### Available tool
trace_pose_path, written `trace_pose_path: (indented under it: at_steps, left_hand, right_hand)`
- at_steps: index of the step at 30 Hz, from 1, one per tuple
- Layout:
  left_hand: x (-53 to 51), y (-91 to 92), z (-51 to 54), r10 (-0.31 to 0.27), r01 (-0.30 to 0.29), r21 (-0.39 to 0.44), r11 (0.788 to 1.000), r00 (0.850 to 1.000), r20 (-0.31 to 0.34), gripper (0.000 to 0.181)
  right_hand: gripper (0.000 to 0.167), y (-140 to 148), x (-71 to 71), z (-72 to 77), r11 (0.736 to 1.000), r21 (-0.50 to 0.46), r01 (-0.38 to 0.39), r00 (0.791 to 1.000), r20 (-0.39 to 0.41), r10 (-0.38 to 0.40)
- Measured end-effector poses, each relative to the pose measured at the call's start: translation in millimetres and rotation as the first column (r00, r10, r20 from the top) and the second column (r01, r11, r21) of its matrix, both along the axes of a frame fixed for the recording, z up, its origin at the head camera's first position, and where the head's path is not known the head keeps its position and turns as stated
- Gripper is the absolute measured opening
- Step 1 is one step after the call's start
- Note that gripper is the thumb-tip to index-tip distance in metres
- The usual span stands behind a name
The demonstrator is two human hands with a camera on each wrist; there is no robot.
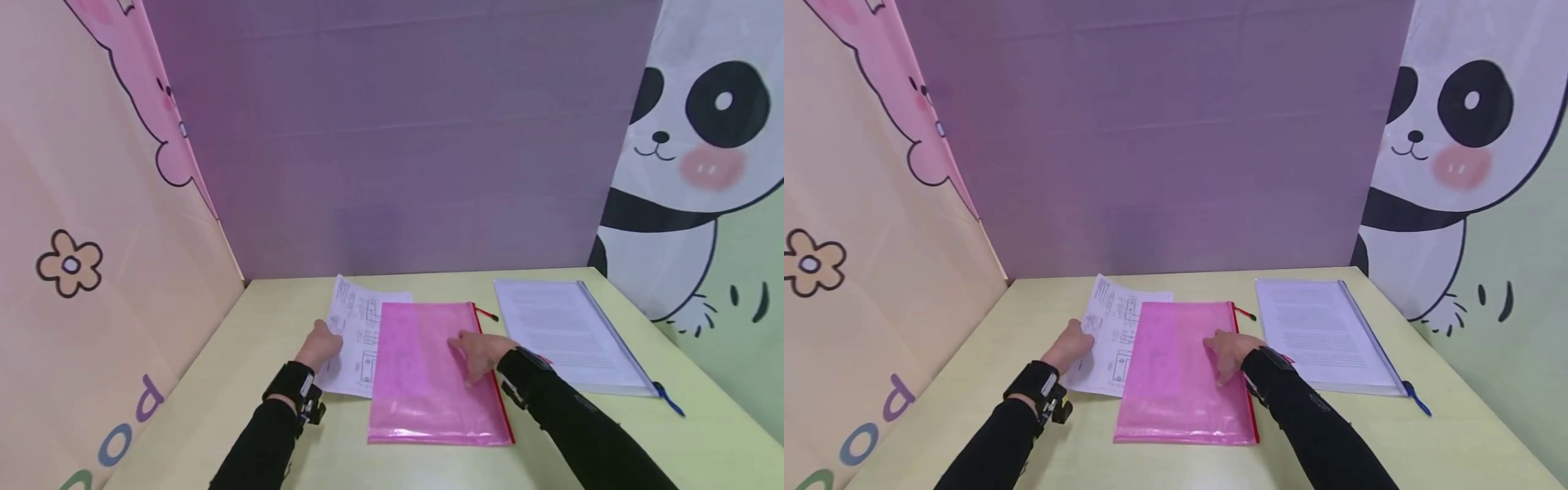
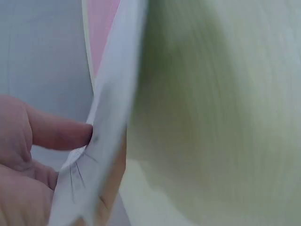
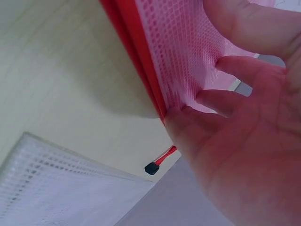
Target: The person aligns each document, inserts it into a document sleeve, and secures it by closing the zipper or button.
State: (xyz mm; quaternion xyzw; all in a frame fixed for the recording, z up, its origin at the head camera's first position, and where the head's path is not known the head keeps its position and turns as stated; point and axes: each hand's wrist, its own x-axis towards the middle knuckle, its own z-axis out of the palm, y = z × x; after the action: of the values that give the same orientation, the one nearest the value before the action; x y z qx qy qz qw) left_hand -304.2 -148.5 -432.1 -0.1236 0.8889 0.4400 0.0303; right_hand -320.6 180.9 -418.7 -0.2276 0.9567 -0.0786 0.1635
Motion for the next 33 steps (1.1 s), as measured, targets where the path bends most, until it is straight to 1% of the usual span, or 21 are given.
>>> trace_pose_path:
  at_steps: [3, 6, 7, 9, 11, 14, 17, 19, 22, 24, 27, 30, 33]
  left_hand:
    - [2.0, -4.9, 5.5, 0.002, -0.002, -0.008, 1.000, 1.000, -0.015, 0.054]
    - [4.3, -13.6, 11.1, 0.008, -0.009, -0.003, 1.000, 0.999, -0.040, 0.044]
    - [5.6, -16.8, 13.2, 0.009, -0.010, -0.002, 1.000, 0.999, -0.049, 0.043]
    - [8.0, -22.9, 17.0, -0.003, 0.003, -0.006, 1.000, 0.998, -0.065, 0.039]
    - [10.3, -27.9, 20.2, -0.021, 0.018, -0.030, 0.999, 0.997, -0.076, 0.038]
    - [14.6, -32.9, 25.6, -0.043, 0.032, -0.131, 0.991, 0.995, -0.087, 0.042]
    - [15.9, -35.9, 32.5, -0.049, 0.022, -0.249, 0.968, 0.993, -0.105, 0.051]
    - [16.8, -37.5, 40.1, -0.051, 0.009, -0.307, 0.952, 0.990, -0.128, 0.055]
    - [18.0, -40.1, 54.0, -0.065, -0.005, -0.347, 0.938, 0.980, -0.189, 0.057]
    - [20.3, -40.3, 63.7, -0.073, -0.019, -0.362, 0.932, 0.968, -0.240, 0.056]
    - [23.0, -39.0, 75.9, -0.081, -0.038, -0.367, 0.929, 0.950, -0.303, 0.051]
    - [26.0, -36.2, 85.2, -0.073, -0.059, -0.351, 0.934, 0.933, -0.352, 0.048]
    - [27.8, -32.3, 90.5, -0.063, -0.075, -0.309, 0.948, 0.909, -0.413, 0.048]
  right_hand:
    - [0.089, 0, -0.6, 0.1, 1.000, 0.011, -0.002, 1.000, -0.001, 0.002]
    - [0.088, 0, -0.8, 0.3, 1.000, 0.015, 0.005, 1.000, 0.006, -0.005]
    - [0.088, 0, -1.1, 0.2, 1.000, 0.014, 0.005, 1.000, 0.008, -0.005]
    - [0.088, 0, -1.8, -0.9, 1.000, 0.008, 0.010, 1.000, 0.015, -0.010]
    - [0.088, 0, -2.2, -2.2, 1.000, 0.002, 0.010, 1.000, 0.021, -0.010]
    - [0.087, 0, -2.1, -3.6, 1.000, -0.003, -0.003, 1.000, 0.021, 0.003]
    - [0.087, 1, -1.0, -3.1, 1.000, -0.009, -0.016, 1.000, 0.021, 0.016]
    - [0.087, 1, -0.4, -2.2, 1.000, -0.010, -0.018, 1.000, 0.025, 0.019]
    - [0.088, 2, -0.9, -0.6, 1.000, -0.013, -0.026, 0.999, 0.026, 0.027]
    - [0.088, 4, -2.2, -1.3, 0.999, -0.015, -0.028, 0.999, 0.028, 0.028]
    - [0.089, 5, -3.1, -2.8, 0.999, -0.040, -0.029, 0.999, 0.038, 0.031]
    - [0.087, 4, -2.5, -5.5, 0.995, -0.099, -0.027, 0.999, 0.041, 0.031]
    - [0.082, 1, -2.0, -8.4, 0.986, -0.163, -0.036, 0.999, 0.022, 0.040]
